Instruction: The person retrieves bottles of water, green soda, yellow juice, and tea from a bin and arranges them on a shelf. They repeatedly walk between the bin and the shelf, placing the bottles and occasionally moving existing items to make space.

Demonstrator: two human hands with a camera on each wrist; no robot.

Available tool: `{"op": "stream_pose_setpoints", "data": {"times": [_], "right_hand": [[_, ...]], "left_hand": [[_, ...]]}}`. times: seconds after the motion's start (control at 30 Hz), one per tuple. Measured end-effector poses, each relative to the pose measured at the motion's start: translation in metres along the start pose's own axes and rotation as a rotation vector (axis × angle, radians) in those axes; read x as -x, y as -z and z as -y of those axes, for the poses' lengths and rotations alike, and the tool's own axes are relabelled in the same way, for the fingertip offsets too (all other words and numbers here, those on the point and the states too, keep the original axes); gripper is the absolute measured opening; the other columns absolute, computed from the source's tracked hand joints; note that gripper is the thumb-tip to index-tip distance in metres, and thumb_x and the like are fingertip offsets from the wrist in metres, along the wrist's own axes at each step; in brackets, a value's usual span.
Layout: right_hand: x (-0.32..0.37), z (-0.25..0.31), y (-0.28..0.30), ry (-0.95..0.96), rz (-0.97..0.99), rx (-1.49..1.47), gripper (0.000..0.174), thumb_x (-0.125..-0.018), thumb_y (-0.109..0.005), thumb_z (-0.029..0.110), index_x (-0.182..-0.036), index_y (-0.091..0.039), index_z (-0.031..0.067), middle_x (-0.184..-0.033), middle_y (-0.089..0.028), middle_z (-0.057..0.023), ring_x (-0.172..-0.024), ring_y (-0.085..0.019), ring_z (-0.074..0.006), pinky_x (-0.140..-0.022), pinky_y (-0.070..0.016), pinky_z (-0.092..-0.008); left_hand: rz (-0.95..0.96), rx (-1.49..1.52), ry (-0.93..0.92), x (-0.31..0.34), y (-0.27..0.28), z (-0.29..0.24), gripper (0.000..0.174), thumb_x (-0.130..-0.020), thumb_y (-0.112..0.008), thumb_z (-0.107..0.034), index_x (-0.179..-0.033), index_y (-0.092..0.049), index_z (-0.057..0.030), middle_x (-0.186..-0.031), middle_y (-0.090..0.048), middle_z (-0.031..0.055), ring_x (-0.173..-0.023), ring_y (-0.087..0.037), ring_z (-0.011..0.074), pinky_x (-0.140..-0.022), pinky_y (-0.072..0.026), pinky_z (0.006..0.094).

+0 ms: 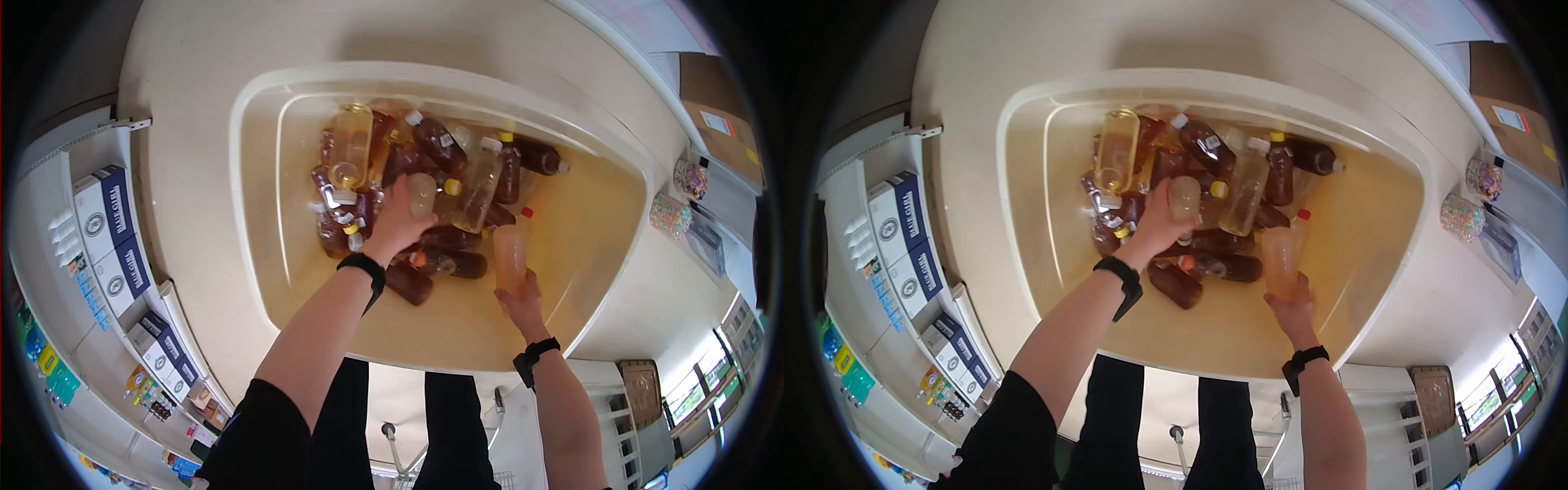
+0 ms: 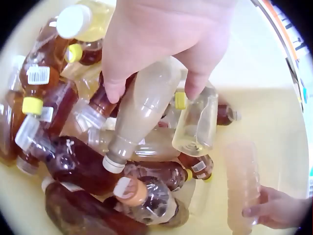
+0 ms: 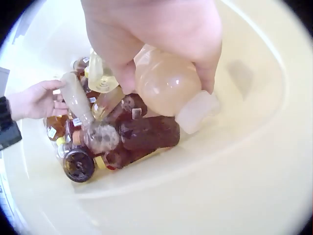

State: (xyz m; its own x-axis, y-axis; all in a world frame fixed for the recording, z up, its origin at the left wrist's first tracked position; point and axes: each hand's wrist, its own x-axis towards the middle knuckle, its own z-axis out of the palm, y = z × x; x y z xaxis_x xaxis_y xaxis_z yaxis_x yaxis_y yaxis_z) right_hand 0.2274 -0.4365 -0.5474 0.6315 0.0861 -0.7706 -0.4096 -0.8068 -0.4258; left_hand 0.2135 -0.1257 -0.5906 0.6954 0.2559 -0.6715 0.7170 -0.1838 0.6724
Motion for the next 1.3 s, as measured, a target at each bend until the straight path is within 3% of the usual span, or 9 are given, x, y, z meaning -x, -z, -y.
{"op": "stream_pose_setpoints", "data": {"times": [0.1, 0.23, 0.33, 0.4, 0.5, 0.7, 0.8, 1.0, 1.3], "right_hand": [[-0.005, -0.004, 0.006, -0.098, 0.001, -0.065, 0.069, -0.073, -0.08, 0.019, -0.13, -0.043, 0.0048, -0.112, -0.064, -0.017, -0.102, -0.064, -0.0288, -0.085, -0.0522, -0.038], [-0.015, -0.015, 0.011, -0.039, -0.075, -0.202, 0.068, -0.074, -0.079, 0.019, -0.13, -0.043, 0.003, -0.113, -0.064, -0.0172, -0.101, -0.065, -0.0284, -0.083, -0.0531, -0.0386], [-0.013, -0.001, 0.016, -0.156, -0.11, -0.18, 0.07, -0.073, -0.079, 0.021, -0.13, -0.043, 0.0016, -0.115, -0.063, -0.0175, -0.102, -0.064, -0.0288, -0.084, -0.0526, -0.0386], [-0.01, 0.0, 0.019, -0.195, -0.086, -0.216, 0.07, -0.073, -0.08, 0.022, -0.129, -0.044, 0.001, -0.115, -0.063, -0.0177, -0.102, -0.064, -0.0289, -0.085, -0.0524, -0.0383], [-0.004, -0.002, 0.02, -0.189, -0.086, -0.221, 0.071, -0.071, -0.08, 0.024, -0.128, -0.045, 0.0002, -0.114, -0.063, -0.0182, -0.101, -0.064, -0.0291, -0.085, -0.0523, -0.0377], [0.002, -0.008, 0.017, -0.249, 0.019, -0.195, 0.073, -0.071, -0.08, 0.028, -0.128, -0.046, -0.0025, -0.11, -0.065, -0.0198, -0.098, -0.065, -0.0297, -0.085, -0.0523, -0.0368], [0.02, 0.014, 0.022, -0.32, 0.11, -0.152, 0.076, -0.071, -0.079, 0.03, -0.128, -0.044, -0.005, -0.11, -0.064, -0.0229, -0.099, -0.065, -0.0316, -0.086, -0.0522, -0.0376], [0.079, 0.035, 0.023, -0.007, 0.21, 0.269, 0.083, -0.07, -0.081, 0.029, -0.133, -0.038, -0.0029, -0.11, -0.063, -0.0252, -0.099, -0.065, -0.0335, -0.084, -0.0531, -0.0403], [0.266, 0.233, -0.011, 0.193, 0.107, 0.564, 0.08, -0.071, -0.077, 0.042, -0.132, -0.043, 0.0021, -0.113, -0.063, -0.0267, -0.104, -0.062, -0.0434, -0.087, -0.0517, -0.0514]], "left_hand": [[-0.148, -0.122, 0.104, 0.003, -0.018, -0.008, 0.085, -0.073, -0.078, -0.025, -0.143, -0.035, -0.0036, -0.141, -0.044, 0.0239, -0.123, -0.051, 0.0415, -0.103, -0.0438, 0.0416], [0.429, 0.081, 0.116, 0.022, -0.054, -0.015, 0.068, -0.077, -0.074, -0.031, -0.135, -0.052, -0.0036, -0.128, -0.06, 0.0191, -0.118, -0.059, 0.0311, -0.096, -0.0476, 0.0358], [0.536, 0.456, 0.209, 0.046, -0.081, -0.026, 0.058, -0.078, -0.071, -0.027, -0.129, -0.056, -0.0041, -0.119, -0.064, 0.0177, -0.112, -0.061, 0.0321, -0.091, -0.0497, 0.0382], [0.409, -0.376, -0.151, 0.06, -0.082, -0.02, 0.055, -0.078, -0.071, -0.019, -0.129, -0.053, -0.0069, -0.114, -0.062, 0.0171, -0.113, -0.057, 0.031, -0.091, -0.0496, 0.0382], [0.191, -0.681, -0.137, 0.076, -0.054, 0.017, 0.043, -0.076, -0.071, -0.017, -0.115, -0.058, -0.0021, -0.106, -0.061, 0.0188, -0.11, -0.057, 0.0347, -0.089, -0.0506, 0.0417], [0.472, -0.763, 0.002, 0.073, -0.058, 0.011, 0.033, -0.076, -0.065, -0.007, -0.108, -0.06, -0.0008, -0.104, -0.061, 0.0186, -0.092, -0.064, 0.0388, -0.078, -0.0551, 0.0449], [0.362, -0.731, -0.147, 0.099, -0.06, -0.022, 0.033, -0.077, -0.067, -0.009, -0.107, -0.057, -0.0023, -0.102, -0.059, 0.0183, -0.078, -0.065, 0.0368, -0.071, -0.0563, 0.0434], [0.186, -0.572, -0.435, 0.172, 0.037, -0.074, 0.025, -0.075, -0.067, -0.008, -0.096, -0.055, -0.0051, -0.096, -0.054, 0.0163, -0.07, -0.064, 0.0338, -0.062, -0.0536, 0.0432], [-0.151, -0.307, -0.509, 0.386, 0.229, -0.115, 0.019, -0.079, -0.061, -0.007, -0.095, -0.051, -0.0078, -0.098, -0.052, 0.016, -0.072, -0.06, 0.0383, -0.061, -0.0515, 0.0474]]}}
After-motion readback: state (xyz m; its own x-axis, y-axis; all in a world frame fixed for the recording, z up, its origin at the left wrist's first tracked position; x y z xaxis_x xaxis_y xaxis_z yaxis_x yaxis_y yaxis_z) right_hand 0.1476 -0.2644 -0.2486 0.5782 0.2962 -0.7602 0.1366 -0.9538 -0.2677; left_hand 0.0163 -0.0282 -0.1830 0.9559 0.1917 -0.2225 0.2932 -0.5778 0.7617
